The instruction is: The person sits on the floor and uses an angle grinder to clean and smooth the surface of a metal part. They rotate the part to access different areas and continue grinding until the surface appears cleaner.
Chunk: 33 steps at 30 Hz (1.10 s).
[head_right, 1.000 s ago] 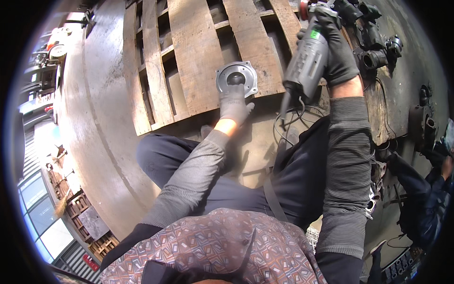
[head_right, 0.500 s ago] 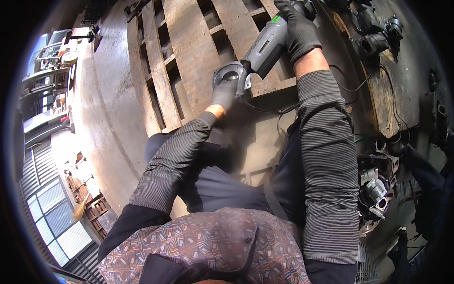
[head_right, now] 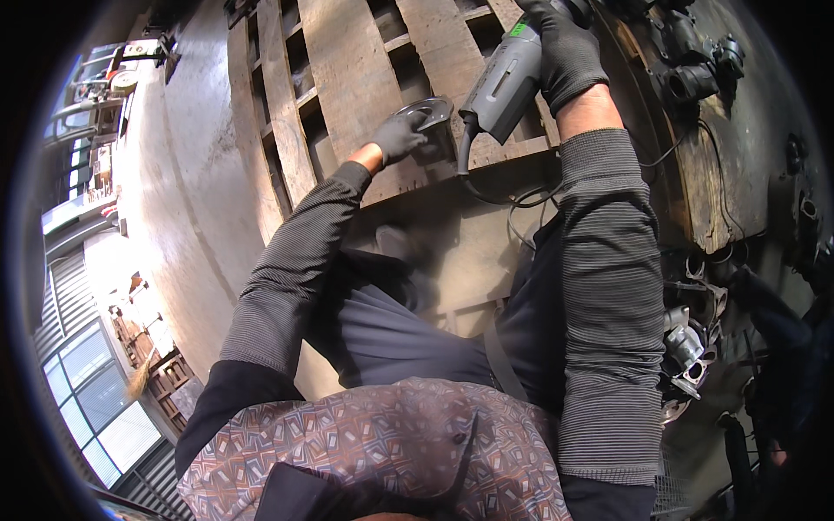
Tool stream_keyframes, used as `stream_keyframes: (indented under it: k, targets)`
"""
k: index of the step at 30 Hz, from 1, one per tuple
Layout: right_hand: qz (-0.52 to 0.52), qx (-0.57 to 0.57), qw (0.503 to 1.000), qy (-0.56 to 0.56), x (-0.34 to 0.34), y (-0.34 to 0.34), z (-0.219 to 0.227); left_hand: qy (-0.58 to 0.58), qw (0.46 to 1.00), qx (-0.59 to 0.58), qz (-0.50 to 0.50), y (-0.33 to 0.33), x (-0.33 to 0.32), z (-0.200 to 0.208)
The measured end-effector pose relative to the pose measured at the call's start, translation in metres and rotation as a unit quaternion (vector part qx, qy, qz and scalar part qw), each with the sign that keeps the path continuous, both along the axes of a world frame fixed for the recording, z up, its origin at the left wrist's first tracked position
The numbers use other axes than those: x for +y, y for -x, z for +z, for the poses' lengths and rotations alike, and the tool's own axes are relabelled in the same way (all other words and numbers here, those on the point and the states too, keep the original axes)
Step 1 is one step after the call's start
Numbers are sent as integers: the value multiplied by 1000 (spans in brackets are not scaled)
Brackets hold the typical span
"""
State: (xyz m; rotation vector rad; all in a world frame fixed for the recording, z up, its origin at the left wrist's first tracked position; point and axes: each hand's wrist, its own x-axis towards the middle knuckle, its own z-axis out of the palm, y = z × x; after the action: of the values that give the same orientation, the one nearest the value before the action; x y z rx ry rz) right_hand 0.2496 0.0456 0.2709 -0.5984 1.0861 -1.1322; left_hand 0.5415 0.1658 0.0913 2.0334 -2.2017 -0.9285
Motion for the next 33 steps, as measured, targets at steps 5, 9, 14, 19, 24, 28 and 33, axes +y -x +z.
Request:
stream_keyframes:
  k: [5, 9, 14, 19, 24, 28, 33]
  targets:
    - [88, 42, 993, 66, -13, 12, -25, -70, 992, 64, 84, -7, -25, 10]
    - [105, 66, 987, 106, -15, 16, -27, -94, 990, 54, 84, -4, -30, 19]
    - [41, 16, 999, 15, -12, 5, 1, -57, 997, -35, 28, 5, -16, 40]
    - [49, 39, 996, 56, -19, -1, 7, 0, 997, -63, -36, 3, -9, 70]
    - [92, 65, 993, 41, -32, 4, -15, -130, 885, 316, 317, -1, -6, 74]
    - [127, 113, 984, 56, -33, 10, -25, -129, 775, 377, 490, 16, 10, 48]
    - [118, 105, 986, 58, -30, 8, -23, -61, 717, 424, 551, 29, 20, 18]
